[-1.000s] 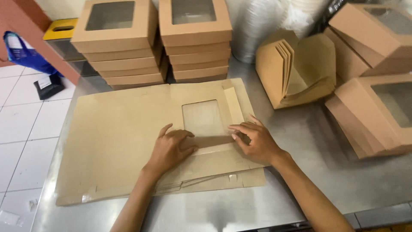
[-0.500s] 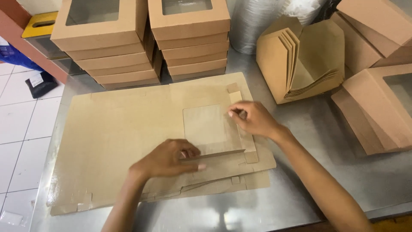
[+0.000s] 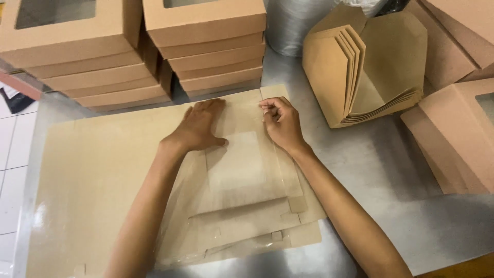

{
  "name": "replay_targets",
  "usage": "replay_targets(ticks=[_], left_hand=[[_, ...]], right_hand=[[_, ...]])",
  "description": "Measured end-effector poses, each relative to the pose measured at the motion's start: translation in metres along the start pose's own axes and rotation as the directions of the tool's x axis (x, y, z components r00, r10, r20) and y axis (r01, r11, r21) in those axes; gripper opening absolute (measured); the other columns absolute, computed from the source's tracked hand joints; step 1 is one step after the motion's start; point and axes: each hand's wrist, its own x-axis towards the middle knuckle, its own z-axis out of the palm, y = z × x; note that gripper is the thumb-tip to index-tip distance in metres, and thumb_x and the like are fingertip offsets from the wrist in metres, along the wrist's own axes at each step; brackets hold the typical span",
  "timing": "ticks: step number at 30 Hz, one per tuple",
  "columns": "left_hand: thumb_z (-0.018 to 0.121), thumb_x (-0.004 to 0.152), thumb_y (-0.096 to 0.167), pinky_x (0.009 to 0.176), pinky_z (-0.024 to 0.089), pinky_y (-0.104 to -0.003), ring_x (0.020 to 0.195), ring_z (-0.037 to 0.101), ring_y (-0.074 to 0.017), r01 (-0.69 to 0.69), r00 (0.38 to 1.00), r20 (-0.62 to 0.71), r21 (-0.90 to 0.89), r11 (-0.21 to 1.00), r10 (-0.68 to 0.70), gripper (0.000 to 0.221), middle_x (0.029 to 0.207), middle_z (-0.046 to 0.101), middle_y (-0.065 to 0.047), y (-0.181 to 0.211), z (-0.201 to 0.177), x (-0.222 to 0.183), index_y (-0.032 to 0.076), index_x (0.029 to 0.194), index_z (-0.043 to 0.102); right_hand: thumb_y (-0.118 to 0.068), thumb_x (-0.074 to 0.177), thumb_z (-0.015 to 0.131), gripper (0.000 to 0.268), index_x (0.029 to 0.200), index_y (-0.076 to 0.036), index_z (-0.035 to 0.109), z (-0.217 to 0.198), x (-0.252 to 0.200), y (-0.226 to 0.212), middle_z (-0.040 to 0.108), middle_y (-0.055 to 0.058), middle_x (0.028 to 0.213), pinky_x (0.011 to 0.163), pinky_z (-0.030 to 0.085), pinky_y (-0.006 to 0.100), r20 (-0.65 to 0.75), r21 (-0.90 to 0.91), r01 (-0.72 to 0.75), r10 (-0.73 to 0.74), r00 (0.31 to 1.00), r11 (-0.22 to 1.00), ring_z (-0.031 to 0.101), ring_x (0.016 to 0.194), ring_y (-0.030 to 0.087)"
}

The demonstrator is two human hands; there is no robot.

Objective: The person folds flat cardboard sheets into boxes with clear plastic windows. They align the flaps, fold along pre-scored lines, and press the edges to form the box shape. The finished box is placed on a stack of completed units.

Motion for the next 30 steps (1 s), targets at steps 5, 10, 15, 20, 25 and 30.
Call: replay_targets(ticks=[5,10,15,20,25,30], left_hand=[[0.098,0.054,0.032,0.114,0.023,-0.075,0.141,0.044,-0.0401,0.113,0.992,0.041,0.148,0.983,-0.121,0.106,0.146,0.056,-0.014,0.003,-0.005,0.019,0.013,0.148,0.053],[0.101,0.053,0.023,0.116,0.017,-0.074,0.138,0.046,-0.0401,0.143,0.990,-0.027,0.223,0.964,-0.140,0.103,0.139,0.057,-0.017,0.020,0.006,0.016,0.011,0.146,0.056],[0.100,0.056,0.029,0.118,0.008,-0.074,0.134,0.043,-0.0378,0.179,0.983,-0.107,0.376,0.909,-0.149,0.098,0.132,0.056,-0.015,0.028,0.025,0.011,0.012,0.142,0.057],[0.097,0.063,0.018,0.119,0.017,-0.066,0.124,0.057,-0.0317,0.147,0.979,-0.198,0.554,0.820,-0.042,0.079,0.121,0.065,-0.015,0.028,0.046,0.005,0.006,0.131,0.058],[0.091,0.070,0.014,0.107,0.041,-0.056,0.108,0.071,-0.0270,0.154,0.974,-0.225,0.601,0.784,-0.018,0.063,0.108,0.074,-0.010,0.053,0.040,-0.013,0.008,0.121,0.054],[0.089,0.075,0.019,0.094,0.056,-0.047,0.106,0.072,-0.0259,0.152,0.972,-0.237,0.616,0.773,-0.003,0.057,0.108,0.074,-0.008,0.042,0.060,-0.022,0.011,0.119,0.055]], right_hand=[[0.012,0.093,0.042,0.033,0.111,0.002,0.067,-0.001,0.002,0.007,0.061,0.015,0.100,0.058,0.058,0.025,0.019,0.224,-0.118,0.116,0.993,0.968,0.070,0.070,0.017],[0.011,0.095,0.042,0.030,0.114,0.006,0.064,-0.003,0.007,0.017,0.062,0.020,0.102,0.062,0.063,0.026,0.063,0.337,-0.208,0.199,0.978,0.918,0.071,0.070,0.018],[0.010,0.094,0.043,0.029,0.112,0.005,0.066,-0.003,0.012,0.018,0.062,0.018,0.100,0.058,0.063,0.023,0.084,0.402,-0.250,0.237,0.968,0.881,0.071,0.064,0.016],[0.006,0.094,0.050,0.021,0.105,0.003,0.068,-0.004,0.013,0.007,0.063,0.015,0.092,0.052,0.062,0.023,0.061,0.429,-0.268,0.268,0.961,0.863,0.070,0.057,0.016],[-0.001,0.094,0.063,0.012,0.101,0.002,0.072,-0.004,0.014,0.008,0.063,0.012,0.088,0.048,0.059,0.021,0.079,0.404,-0.259,0.248,0.965,0.878,0.067,0.054,0.012],[-0.001,0.090,0.070,0.010,0.099,0.001,0.074,-0.012,0.015,0.000,0.062,0.011,0.087,0.053,0.060,0.022,0.158,0.353,-0.234,0.189,0.969,0.906,0.069,0.059,0.012]])
